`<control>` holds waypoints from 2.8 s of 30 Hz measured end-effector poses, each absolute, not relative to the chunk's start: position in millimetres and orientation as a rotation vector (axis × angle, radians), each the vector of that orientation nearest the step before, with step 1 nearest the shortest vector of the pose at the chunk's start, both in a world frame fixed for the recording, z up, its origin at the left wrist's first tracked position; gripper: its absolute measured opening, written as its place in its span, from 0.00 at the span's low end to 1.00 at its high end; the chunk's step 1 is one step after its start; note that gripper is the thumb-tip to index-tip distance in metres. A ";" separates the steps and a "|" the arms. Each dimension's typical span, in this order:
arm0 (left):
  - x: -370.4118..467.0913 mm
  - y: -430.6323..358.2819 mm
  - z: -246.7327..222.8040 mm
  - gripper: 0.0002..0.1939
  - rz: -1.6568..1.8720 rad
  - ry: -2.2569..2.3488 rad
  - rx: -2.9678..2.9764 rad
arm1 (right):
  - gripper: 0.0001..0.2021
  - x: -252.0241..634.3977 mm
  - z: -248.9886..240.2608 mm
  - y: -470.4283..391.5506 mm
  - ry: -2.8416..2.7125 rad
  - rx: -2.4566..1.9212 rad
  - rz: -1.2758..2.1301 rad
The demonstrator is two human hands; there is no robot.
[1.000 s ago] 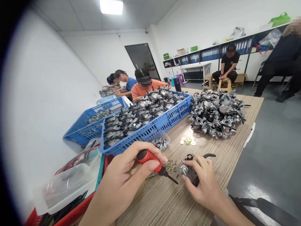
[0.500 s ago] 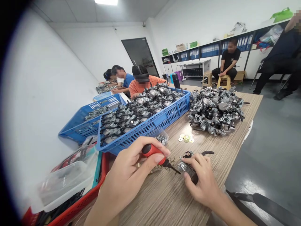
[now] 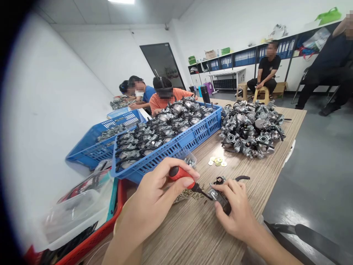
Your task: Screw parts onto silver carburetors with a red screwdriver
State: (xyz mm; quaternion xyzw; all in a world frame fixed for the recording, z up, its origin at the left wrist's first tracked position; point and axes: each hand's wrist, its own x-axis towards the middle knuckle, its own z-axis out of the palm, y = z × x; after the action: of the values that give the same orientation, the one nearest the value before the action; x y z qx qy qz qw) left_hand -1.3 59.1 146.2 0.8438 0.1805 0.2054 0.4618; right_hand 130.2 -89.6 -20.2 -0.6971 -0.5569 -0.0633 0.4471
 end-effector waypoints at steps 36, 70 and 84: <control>-0.3 58.7 144.6 0.07 0.515 0.440 2.085 | 0.14 129.5 -18.7 -88.7 -1.348 -1.718 -0.189; -17.5 53.4 137.5 0.14 0.456 0.460 2.084 | 0.14 128.2 -19.2 -88.6 -1.343 -1.729 -0.173; -26.8 57.1 150.6 0.16 0.533 0.440 2.468 | 0.15 130.0 -26.6 -85.4 -1.342 -1.743 -0.243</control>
State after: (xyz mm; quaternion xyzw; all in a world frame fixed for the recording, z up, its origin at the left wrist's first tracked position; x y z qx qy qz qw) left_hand -26.8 57.1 150.6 0.9230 0.1646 0.1994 0.2851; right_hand 130.0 -85.4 -26.6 -0.7041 -0.5423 -0.0983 0.4478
